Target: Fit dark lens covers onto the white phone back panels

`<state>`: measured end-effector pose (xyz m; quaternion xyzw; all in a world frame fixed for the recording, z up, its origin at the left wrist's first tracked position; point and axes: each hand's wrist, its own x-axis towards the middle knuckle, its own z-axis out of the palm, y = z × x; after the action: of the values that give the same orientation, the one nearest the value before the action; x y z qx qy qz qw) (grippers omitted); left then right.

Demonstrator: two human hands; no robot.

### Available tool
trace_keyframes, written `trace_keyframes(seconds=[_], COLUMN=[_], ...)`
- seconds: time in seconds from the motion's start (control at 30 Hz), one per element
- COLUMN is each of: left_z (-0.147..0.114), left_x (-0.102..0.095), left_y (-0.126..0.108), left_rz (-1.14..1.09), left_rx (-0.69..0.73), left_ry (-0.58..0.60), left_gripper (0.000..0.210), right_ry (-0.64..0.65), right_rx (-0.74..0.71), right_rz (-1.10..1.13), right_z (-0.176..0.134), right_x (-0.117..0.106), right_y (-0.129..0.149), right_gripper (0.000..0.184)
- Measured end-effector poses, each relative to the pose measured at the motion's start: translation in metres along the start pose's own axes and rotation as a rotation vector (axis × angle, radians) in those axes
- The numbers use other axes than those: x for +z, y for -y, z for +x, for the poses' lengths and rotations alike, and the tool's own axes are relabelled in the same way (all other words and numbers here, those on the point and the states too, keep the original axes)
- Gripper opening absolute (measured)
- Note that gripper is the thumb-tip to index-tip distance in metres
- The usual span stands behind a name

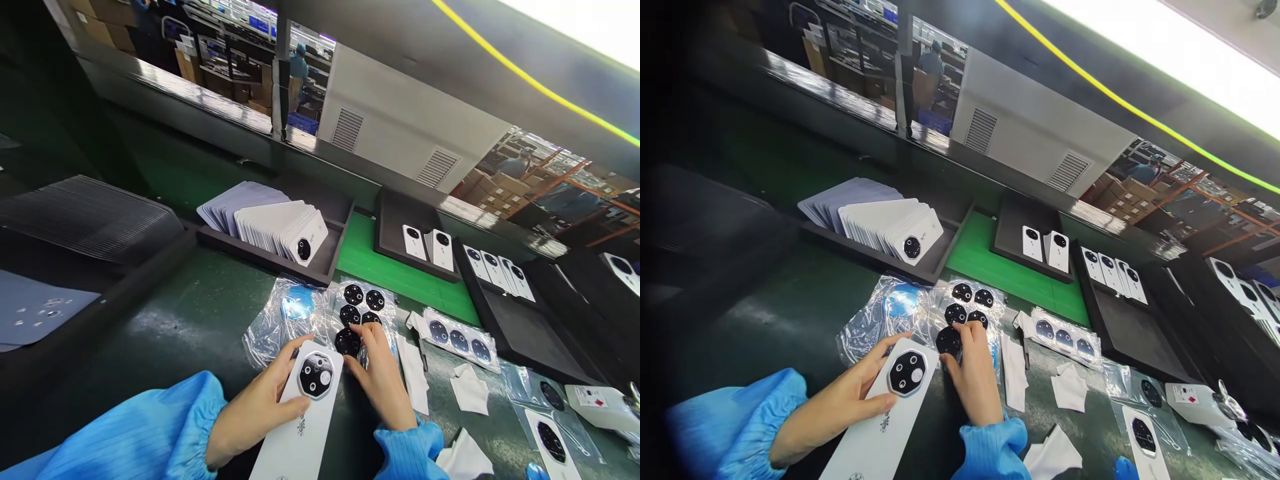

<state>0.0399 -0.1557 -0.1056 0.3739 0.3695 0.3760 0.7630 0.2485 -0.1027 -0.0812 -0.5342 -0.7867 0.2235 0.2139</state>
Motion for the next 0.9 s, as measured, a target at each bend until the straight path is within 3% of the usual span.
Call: trace_keyframes(seconds=[0.17, 0.37, 0.53, 0.67, 0.9], left_z=[0.008, 0.036, 0.048, 0.053, 0.06], left_x=[0.007, 0.014, 0.019, 0.019, 0.015], left_y=[-0.019, -0.04, -0.052, -0.054, -0.047], left_rz=[0.031, 0.093, 0.133, 0.124, 0.119], left_rx=[0.005, 0.161, 0.166, 0.178, 0.179], left_ry=[0.001, 0.005, -0.001, -0.008, 0.0], left_gripper=[0.093, 0.086, 0.08, 0.084, 0.084], right_ry=[-0.011, -0.007, -0.03, -0.096, -0.257], right_rx=[-0.038, 0.001, -0.079, -0.126, -0.034], right_rz=[-0.027, 0.014, -0.066, -0.132, -0.112], right_z=[-0.004, -0.004, -0.008, -0.011, -0.013], right_x=[0.004, 0.003, 0.003, 0.005, 0.012], right_y=[0.0, 0.009, 0.005, -0.013, -0.029], right_gripper=[0.048, 0.043, 0.041, 0.044, 0.045])
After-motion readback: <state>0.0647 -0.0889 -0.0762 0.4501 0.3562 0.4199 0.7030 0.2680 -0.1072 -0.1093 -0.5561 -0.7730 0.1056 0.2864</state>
